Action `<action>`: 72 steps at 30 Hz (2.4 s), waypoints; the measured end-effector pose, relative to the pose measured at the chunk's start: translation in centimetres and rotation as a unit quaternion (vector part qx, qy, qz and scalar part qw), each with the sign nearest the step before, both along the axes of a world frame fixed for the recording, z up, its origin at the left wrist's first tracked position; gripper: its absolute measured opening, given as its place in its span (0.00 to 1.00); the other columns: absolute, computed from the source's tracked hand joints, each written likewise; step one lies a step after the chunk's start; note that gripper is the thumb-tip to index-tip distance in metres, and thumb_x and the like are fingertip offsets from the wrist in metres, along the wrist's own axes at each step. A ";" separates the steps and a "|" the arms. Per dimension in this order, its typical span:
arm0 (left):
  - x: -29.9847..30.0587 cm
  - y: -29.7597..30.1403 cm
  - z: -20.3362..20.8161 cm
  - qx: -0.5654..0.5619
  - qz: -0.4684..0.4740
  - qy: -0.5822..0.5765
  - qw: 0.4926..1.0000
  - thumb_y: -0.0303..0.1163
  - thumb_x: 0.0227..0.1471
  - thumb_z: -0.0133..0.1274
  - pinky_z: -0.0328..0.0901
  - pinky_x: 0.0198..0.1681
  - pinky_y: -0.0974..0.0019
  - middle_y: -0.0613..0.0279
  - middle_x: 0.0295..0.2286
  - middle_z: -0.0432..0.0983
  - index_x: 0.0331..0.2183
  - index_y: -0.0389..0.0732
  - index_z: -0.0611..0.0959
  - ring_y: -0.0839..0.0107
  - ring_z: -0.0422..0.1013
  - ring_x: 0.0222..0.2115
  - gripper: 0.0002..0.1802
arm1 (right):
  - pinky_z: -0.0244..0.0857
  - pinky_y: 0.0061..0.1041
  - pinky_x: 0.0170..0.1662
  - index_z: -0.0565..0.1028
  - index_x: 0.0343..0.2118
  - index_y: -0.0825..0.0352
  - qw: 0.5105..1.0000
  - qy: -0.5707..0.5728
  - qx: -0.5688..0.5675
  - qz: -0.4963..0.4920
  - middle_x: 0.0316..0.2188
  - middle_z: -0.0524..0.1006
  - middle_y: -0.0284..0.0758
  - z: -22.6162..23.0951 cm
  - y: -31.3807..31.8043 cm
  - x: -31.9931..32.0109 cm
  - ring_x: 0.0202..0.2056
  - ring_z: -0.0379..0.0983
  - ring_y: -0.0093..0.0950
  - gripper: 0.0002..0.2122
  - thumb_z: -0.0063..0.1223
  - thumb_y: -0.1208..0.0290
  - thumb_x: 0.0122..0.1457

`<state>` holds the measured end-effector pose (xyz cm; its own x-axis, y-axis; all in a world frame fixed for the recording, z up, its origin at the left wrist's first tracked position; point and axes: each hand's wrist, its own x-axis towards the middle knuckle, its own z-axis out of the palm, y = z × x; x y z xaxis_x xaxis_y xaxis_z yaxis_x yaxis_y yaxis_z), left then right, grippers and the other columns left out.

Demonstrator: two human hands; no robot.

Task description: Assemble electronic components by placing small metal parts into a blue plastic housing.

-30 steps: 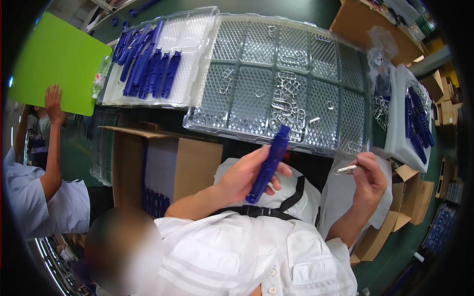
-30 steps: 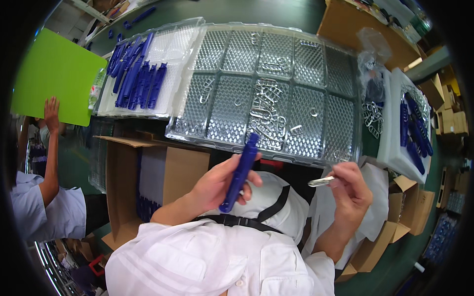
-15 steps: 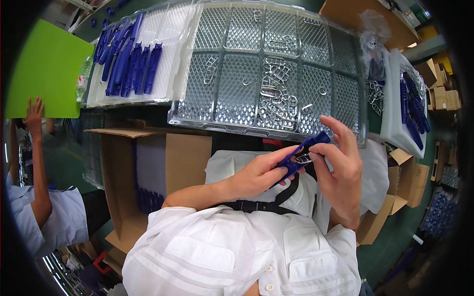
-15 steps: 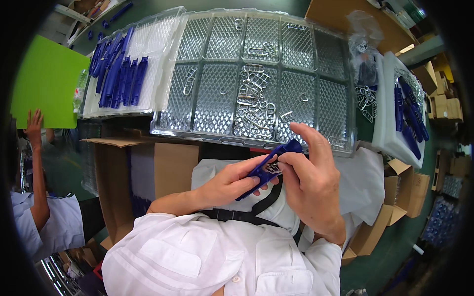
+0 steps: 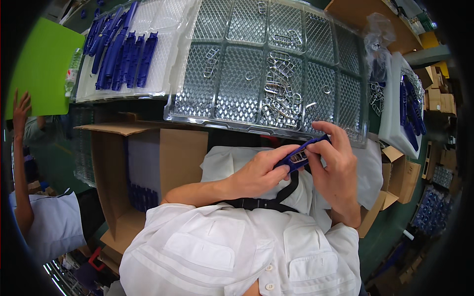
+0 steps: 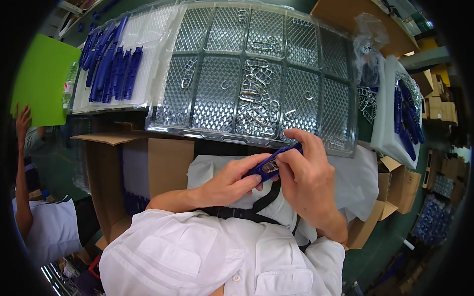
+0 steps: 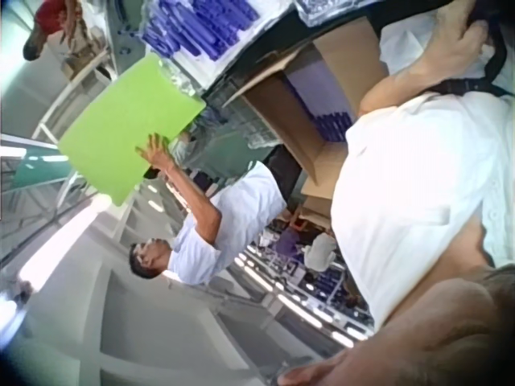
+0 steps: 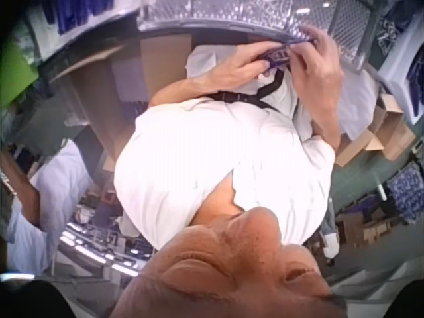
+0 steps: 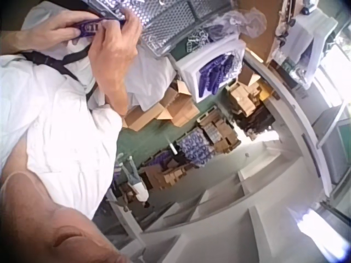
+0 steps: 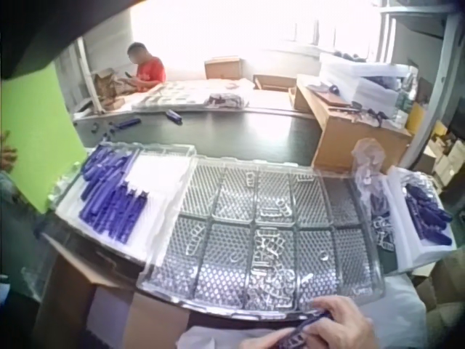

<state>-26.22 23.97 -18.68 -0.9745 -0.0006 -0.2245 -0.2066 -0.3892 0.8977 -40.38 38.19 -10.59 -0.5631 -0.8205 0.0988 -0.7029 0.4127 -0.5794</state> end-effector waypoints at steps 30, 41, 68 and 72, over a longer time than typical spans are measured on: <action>-1.3 -4.2 3.7 -0.311 -0.081 0.124 0.939 0.34 0.61 0.60 0.71 0.40 0.65 0.55 0.40 0.80 0.60 0.36 0.77 0.63 0.78 0.35 0.28 | 0.74 0.32 0.45 0.72 0.41 0.67 0.941 -0.098 -0.323 -0.029 0.38 0.80 0.44 -4.8 3.5 -0.8 0.40 0.79 0.37 0.18 0.68 0.85 0.49; -0.4 -5.2 4.8 -0.416 0.091 0.248 0.870 0.24 0.46 0.73 0.78 0.42 0.61 0.49 0.46 0.80 0.54 0.33 0.81 0.57 0.80 0.42 0.33 | 0.71 0.33 0.49 0.71 0.41 0.66 0.947 -0.016 -0.322 -0.011 0.43 0.79 0.49 -5.3 2.9 -2.1 0.45 0.77 0.39 0.17 0.69 0.80 0.53; -22.9 -39.7 3.5 -0.515 0.411 0.146 0.738 0.29 0.49 0.70 0.71 0.48 0.65 0.57 0.42 0.81 0.49 0.36 0.84 0.67 0.78 0.41 0.24 | 0.68 0.31 0.54 0.74 0.36 0.70 0.946 -0.051 -0.201 -0.249 0.46 0.77 0.42 -6.0 4.2 -6.9 0.47 0.74 0.34 0.07 0.53 0.88 0.58; -24.3 -38.8 2.5 -0.487 0.416 0.154 0.753 0.28 0.48 0.71 0.72 0.47 0.65 0.59 0.42 0.81 0.48 0.37 0.83 0.69 0.77 0.40 0.24 | 0.68 0.31 0.54 0.74 0.36 0.70 0.940 -0.036 -0.204 -0.271 0.47 0.77 0.42 -6.3 4.8 -7.9 0.47 0.74 0.34 0.07 0.52 0.89 0.58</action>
